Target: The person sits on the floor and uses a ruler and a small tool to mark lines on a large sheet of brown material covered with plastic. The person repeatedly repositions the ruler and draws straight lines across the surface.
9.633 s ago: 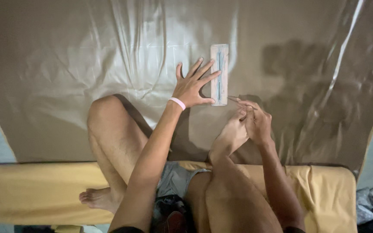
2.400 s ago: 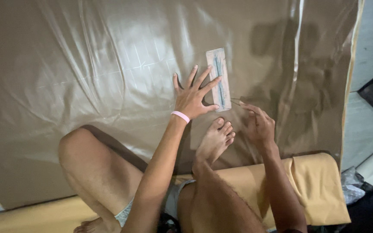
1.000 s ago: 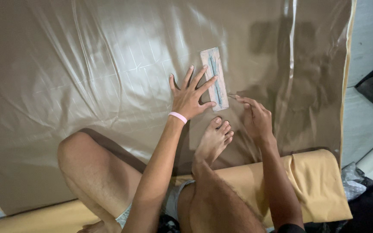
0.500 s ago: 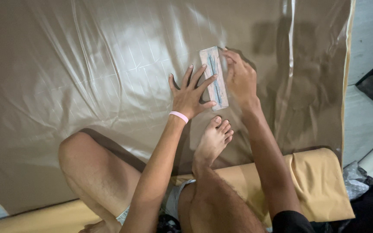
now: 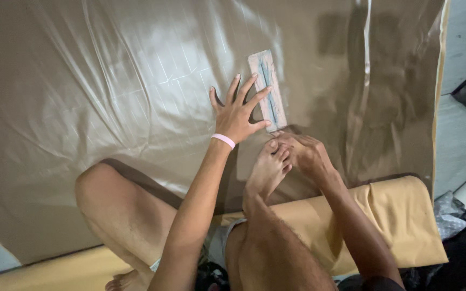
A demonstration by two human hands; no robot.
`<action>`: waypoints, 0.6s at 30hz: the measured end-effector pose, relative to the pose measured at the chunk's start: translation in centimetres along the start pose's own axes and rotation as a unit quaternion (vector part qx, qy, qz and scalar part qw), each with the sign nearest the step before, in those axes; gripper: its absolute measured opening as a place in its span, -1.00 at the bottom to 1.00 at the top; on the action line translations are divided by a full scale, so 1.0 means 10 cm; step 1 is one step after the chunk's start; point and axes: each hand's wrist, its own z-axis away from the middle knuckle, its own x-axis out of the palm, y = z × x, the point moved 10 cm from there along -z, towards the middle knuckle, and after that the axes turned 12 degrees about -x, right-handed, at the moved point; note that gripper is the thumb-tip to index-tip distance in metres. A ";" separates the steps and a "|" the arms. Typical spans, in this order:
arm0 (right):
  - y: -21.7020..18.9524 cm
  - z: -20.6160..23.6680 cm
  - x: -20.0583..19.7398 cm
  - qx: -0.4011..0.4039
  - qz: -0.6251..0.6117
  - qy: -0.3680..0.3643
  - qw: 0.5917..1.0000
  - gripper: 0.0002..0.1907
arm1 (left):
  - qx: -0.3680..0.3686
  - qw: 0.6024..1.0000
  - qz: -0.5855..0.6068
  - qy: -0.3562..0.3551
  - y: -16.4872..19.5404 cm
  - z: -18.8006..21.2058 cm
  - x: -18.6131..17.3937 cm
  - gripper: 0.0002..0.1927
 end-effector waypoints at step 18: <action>-0.06 -0.94 -0.37 -0.126 0.141 0.078 0.979 -0.67 | -0.040 0.999 -0.012 -0.004 0.02 -0.04 -0.05 0.26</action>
